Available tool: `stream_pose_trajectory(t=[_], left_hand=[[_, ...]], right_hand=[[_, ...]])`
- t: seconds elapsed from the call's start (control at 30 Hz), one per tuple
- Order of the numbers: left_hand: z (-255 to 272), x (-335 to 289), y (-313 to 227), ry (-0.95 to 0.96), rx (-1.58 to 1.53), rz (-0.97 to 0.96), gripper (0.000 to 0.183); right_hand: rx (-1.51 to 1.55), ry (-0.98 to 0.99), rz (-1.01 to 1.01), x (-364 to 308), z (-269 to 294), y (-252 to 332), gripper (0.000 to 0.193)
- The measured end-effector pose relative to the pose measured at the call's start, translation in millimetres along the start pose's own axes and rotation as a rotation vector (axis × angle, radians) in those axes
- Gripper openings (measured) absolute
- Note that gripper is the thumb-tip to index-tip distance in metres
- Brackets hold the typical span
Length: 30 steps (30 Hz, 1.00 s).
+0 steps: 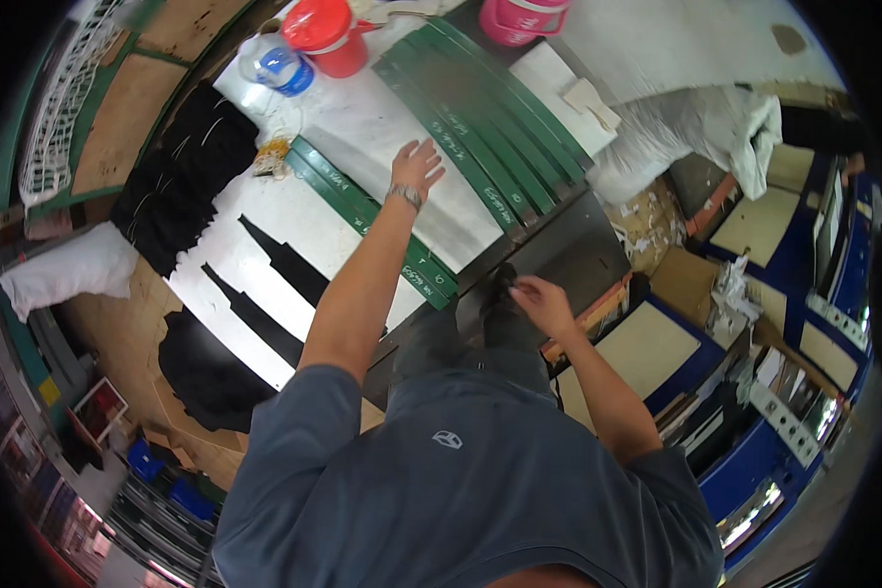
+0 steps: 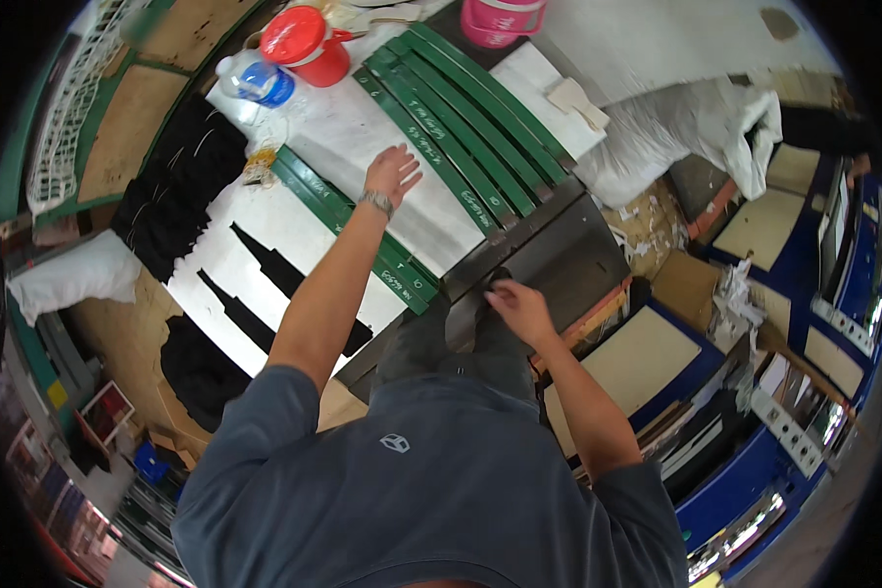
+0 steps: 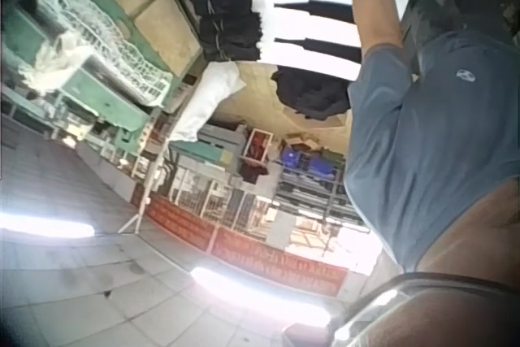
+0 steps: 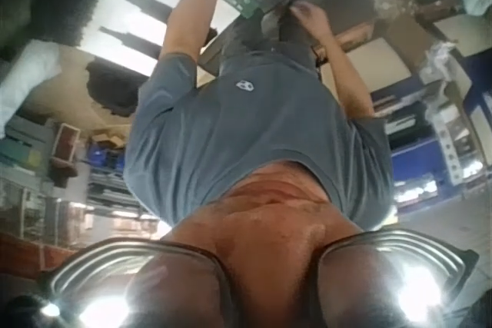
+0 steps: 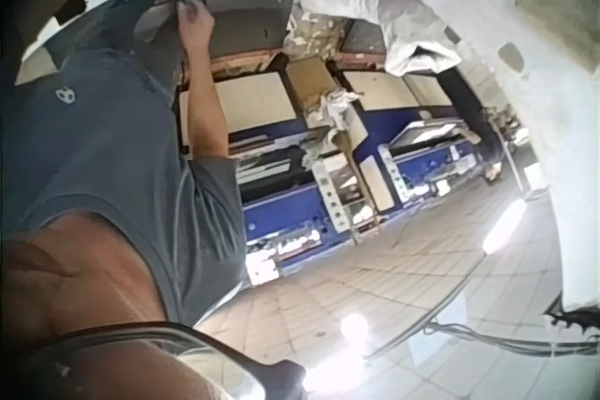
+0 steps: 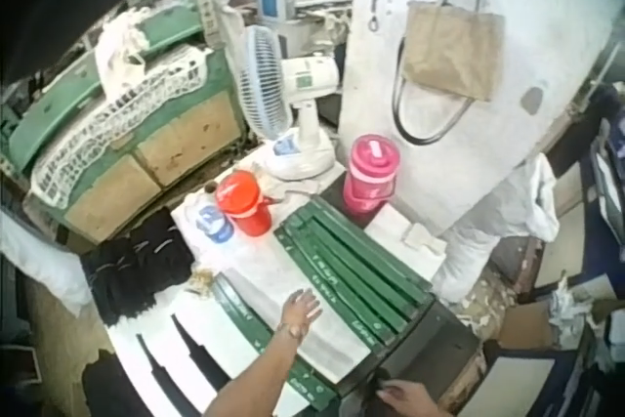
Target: Using a hydraulic clicker press and metal dies to cut shoe components from a large sheet of black fabric.
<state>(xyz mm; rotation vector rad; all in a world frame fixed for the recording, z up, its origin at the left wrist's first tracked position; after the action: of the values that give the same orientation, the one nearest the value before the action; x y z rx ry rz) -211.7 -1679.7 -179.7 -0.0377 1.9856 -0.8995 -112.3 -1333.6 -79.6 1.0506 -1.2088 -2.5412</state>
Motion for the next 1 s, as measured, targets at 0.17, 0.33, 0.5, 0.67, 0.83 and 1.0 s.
stream_pose_trajectory(t=[0.17,0.33,0.5,0.67,0.83,1.0], left_hand=[[-33.6,68.1,21.0,0.249,-0.241,0.18,0.039],[-24.3,97.3,29.6,0.246,-0.179,0.14,0.034],[-17.9,61.8,36.0,0.196,-0.093,0.141,0.039],[-7.4,-77.1,9.6,0.159,0.158,0.088,0.054],[-47.1,-200.2,59.1,0.368,0.25,0.064,0.039],[-132.2,-388.8,162.0,0.618,0.399,0.216,0.034]], right_hand=[[-0.099,-0.299,-0.399,-171.2,37.0,-120.8,0.03],[0.138,-0.493,-0.779,-276.0,10.4,-142.1,0.028],[0.207,-0.47,-0.739,-319.0,-25.7,-142.2,0.033],[0.217,-0.526,-0.525,-303.0,21.5,-83.4,0.043],[0.094,-0.774,-0.142,-327.5,65.8,-58.5,0.04],[-0.01,-1.0,0.028,-419.0,93.6,-36.3,0.054]])
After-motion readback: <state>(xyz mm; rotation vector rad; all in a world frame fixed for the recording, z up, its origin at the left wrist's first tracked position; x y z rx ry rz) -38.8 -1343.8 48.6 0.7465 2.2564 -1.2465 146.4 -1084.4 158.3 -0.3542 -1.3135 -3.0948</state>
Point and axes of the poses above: each hand's wrist, its own x-axis towards the middle knuckle, its own z-axis out of the back of the hand, y = z × x, the point moved 1 cm from there along x, towards the middle knuckle, and after that the axes turned 1 degree about -x, right-handed, at the moved point
